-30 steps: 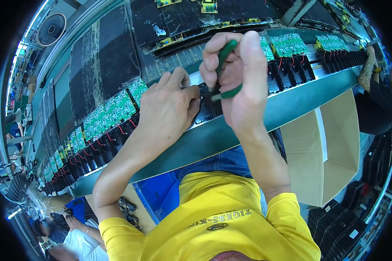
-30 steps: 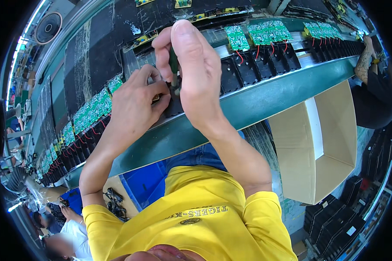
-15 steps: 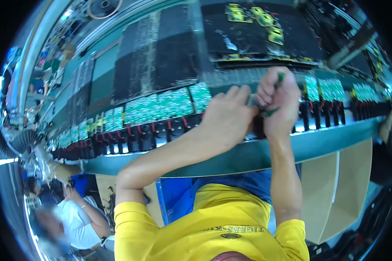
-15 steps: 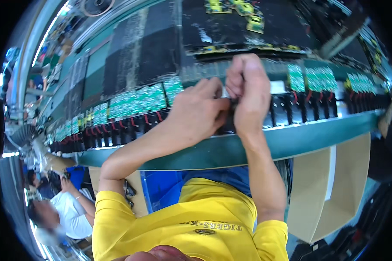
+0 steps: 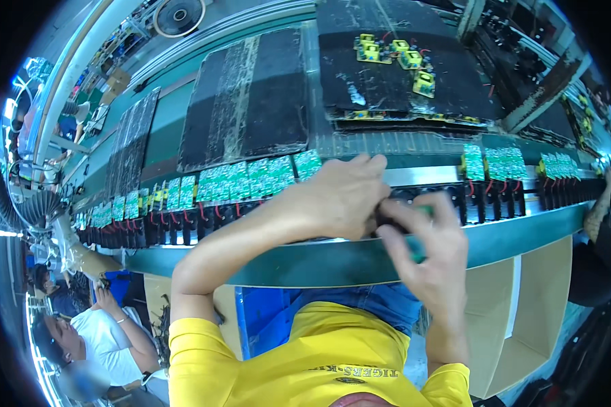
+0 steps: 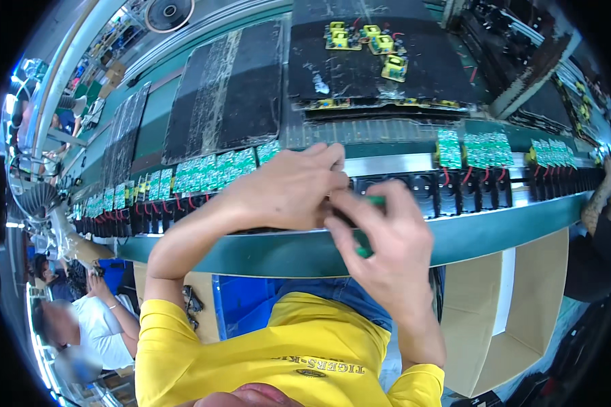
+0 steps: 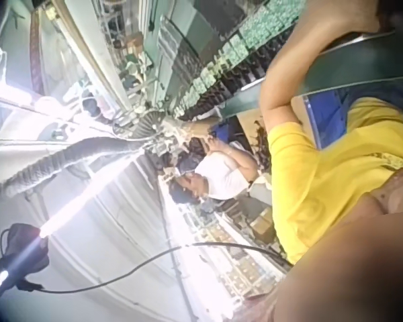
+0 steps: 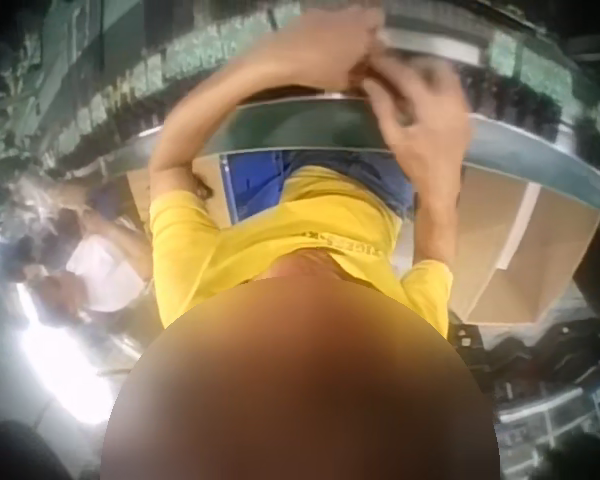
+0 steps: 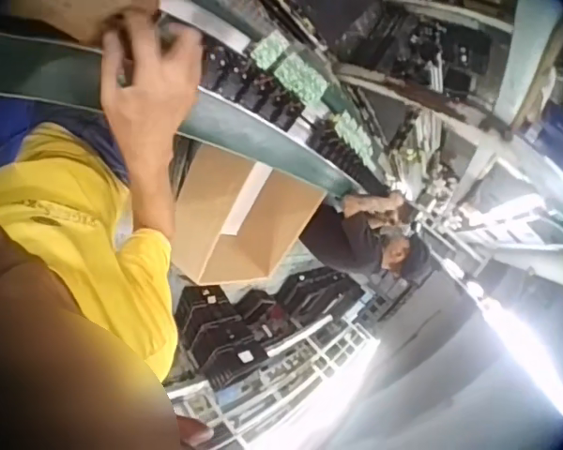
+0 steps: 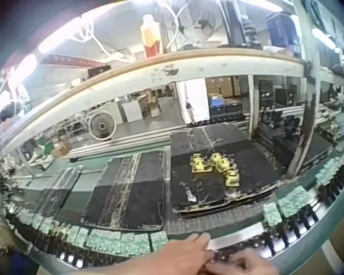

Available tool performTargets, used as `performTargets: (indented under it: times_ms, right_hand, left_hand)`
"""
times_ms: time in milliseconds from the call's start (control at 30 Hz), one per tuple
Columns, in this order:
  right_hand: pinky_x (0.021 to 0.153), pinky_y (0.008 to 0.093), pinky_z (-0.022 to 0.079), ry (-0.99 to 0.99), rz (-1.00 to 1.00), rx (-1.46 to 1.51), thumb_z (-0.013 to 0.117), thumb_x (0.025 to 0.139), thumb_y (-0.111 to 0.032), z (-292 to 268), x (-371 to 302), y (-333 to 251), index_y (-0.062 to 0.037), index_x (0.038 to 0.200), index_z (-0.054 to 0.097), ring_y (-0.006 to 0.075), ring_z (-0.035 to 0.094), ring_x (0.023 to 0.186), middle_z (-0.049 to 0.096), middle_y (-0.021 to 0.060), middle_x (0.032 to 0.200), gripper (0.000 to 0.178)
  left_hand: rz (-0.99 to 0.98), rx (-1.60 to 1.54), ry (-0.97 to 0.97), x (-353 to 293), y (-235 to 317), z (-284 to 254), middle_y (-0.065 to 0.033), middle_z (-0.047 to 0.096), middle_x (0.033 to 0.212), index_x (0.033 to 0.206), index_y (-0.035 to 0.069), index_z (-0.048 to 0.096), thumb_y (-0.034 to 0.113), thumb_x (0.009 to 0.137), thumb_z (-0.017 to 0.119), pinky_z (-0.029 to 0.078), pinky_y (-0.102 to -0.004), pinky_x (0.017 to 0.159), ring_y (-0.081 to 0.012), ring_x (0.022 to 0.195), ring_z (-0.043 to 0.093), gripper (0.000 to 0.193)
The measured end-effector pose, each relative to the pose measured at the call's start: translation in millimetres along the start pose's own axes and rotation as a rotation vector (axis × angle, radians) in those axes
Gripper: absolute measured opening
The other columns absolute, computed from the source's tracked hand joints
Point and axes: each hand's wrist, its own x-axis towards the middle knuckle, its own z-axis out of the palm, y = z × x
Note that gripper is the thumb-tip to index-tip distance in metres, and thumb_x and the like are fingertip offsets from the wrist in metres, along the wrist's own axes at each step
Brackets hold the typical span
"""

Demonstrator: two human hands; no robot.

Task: Trim components on printed circuit boards using pliers on an assembly line.

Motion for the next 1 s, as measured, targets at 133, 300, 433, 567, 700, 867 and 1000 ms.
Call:
performTargets:
  times_ms: [133,300,433,567,700,867,1000]
  right_hand:
    - [0.079,0.0369,0.052,-0.148,-0.048,-0.488,0.092,0.089,-0.015,9.0,-23.5,19.8,-0.0141,0.113,0.089,0.0258,0.059,0.093,0.064,0.0091,0.117,0.025]
    - [0.081,0.0381,0.054,-0.154,-0.071,-0.579,0.094,0.088,-0.018,13.3,-32.8,23.4,-0.0153,0.113,0.09,0.0268,0.061,0.095,0.064,0.009,0.119,0.026]
    - [0.082,0.0385,0.055,-0.111,-0.05,-0.51,0.095,0.088,-0.017,6.0,-32.2,23.0,-0.0149,0.115,0.09,0.0265,0.061,0.096,0.064,0.0084,0.12,0.028]
    - [0.081,0.0387,0.055,0.004,0.031,-0.395,0.096,0.087,-0.017,-11.7,-33.9,21.2,-0.0145,0.117,0.09,0.026,0.061,0.096,0.063,0.0082,0.119,0.03]
    - [0.081,0.0372,0.055,0.015,0.068,-0.303,0.096,0.087,-0.015,-21.7,-35.6,23.2,-0.0135,0.119,0.089,0.0254,0.061,0.095,0.063,0.0091,0.117,0.032]
    - [0.081,0.0368,0.055,0.02,0.069,-0.24,0.096,0.087,-0.014,-33.8,-35.6,21.6,-0.0126,0.12,0.089,0.0252,0.062,0.094,0.063,0.0105,0.116,0.034]
    - [0.081,0.0368,0.055,0.028,0.086,-0.204,0.096,0.086,-0.014,-38.7,-38.6,23.6,-0.0123,0.12,0.09,0.0256,0.062,0.094,0.063,0.0107,0.115,0.034]
  left_hand:
    - [-0.102,-0.03,-0.048,21.2,-1.6,-15.3,-0.0134,0.069,0.124,0.118,0.006,0.077,0.017,0.09,0.08,0.059,-0.0454,0.089,-0.033,0.116,0.068,0.03]
    - [-0.025,0.018,0.275,24.1,2.8,18.2,-0.0135,0.069,0.128,0.128,0.006,0.072,0.013,0.092,0.078,0.056,-0.046,0.104,-0.0328,0.123,0.068,0.037]
    - [0.151,0.109,0.511,0.6,3.1,61.9,-0.012,0.065,0.13,0.129,0.008,0.069,0.009,0.091,0.075,0.047,-0.0473,0.119,-0.0331,0.131,0.064,0.039]
    - [0.11,0.163,0.42,-32.8,-11.5,50.1,-0.0125,0.065,0.137,0.129,0.007,0.07,0.008,0.092,0.074,0.045,-0.0515,0.124,-0.0342,0.134,0.063,0.037]
    - [0.1,0.149,0.363,-41.8,-15.3,39.2,-0.0111,0.066,0.148,0.13,0.01,0.072,0.005,0.092,0.073,0.044,-0.055,0.128,-0.0342,0.138,0.064,0.038]
    - [0.046,0.157,0.58,10.9,-41.7,10.4,-0.0144,0.064,0.144,0.127,0.011,0.076,0.01,0.096,0.076,0.044,-0.056,0.127,-0.0342,0.133,0.062,0.031]
    - [-0.155,0.13,0.664,98.3,-101.3,-13.9,-0.0132,0.064,0.14,0.131,0.01,0.076,0.014,0.099,0.078,0.052,-0.0522,0.115,-0.0336,0.126,0.063,0.032]
